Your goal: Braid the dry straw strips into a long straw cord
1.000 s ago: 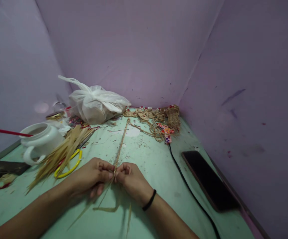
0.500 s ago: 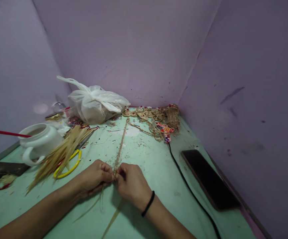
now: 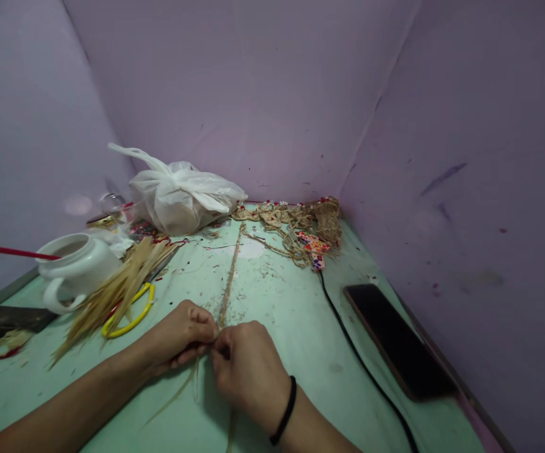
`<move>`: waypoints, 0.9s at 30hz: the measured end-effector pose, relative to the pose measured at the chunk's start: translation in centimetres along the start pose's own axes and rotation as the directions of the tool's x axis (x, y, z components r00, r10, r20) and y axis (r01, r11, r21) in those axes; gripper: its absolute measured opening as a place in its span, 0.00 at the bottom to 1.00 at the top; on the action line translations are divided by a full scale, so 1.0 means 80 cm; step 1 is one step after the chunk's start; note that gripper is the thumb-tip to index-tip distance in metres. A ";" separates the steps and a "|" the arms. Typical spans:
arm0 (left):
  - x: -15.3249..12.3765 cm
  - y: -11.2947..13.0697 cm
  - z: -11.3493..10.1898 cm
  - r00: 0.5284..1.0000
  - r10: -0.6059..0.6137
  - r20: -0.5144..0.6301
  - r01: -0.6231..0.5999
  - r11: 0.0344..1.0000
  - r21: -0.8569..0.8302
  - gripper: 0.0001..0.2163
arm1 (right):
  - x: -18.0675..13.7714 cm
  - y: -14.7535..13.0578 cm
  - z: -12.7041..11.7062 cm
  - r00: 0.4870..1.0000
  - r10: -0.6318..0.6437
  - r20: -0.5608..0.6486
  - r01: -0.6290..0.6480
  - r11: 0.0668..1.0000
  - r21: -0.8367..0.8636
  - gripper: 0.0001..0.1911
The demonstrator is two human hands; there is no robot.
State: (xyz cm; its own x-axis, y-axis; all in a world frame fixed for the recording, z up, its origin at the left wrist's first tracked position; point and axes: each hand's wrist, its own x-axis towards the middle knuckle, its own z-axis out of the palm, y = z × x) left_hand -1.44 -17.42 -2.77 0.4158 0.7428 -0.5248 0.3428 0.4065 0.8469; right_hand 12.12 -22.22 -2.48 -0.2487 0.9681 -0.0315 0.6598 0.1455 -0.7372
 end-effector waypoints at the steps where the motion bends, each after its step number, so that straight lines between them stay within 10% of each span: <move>1: 0.000 0.002 -0.001 1.000 0.011 0.010 -0.011 1.000 -0.002 0.04 | 0.000 0.000 0.000 1.000 -0.010 -0.002 0.010 1.000 -0.003 0.10; 10: -0.006 0.014 -0.006 0.999 0.038 0.020 -0.039 0.997 0.068 0.02 | 0.013 0.014 -0.022 0.985 0.160 0.058 -0.170 0.935 0.312 0.10; 16: -0.005 0.012 -0.005 0.997 0.061 0.054 -0.065 0.996 0.068 0.02 | 0.023 0.006 -0.010 0.909 0.239 0.340 -0.416 0.568 0.710 0.04; 27: -0.014 0.016 -0.014 0.994 0.108 0.019 -0.106 0.892 0.440 0.08 | 0.026 0.015 -0.002 0.943 0.276 0.185 -0.331 0.733 0.595 0.06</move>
State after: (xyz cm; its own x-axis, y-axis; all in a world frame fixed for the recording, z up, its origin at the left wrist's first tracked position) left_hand -2.44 -17.13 -0.96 0.4667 0.7719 -0.4317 0.6322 0.0501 0.7731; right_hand 12.49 -19.98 -3.35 -0.1833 0.9155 -0.3582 0.1441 -0.3354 -0.9310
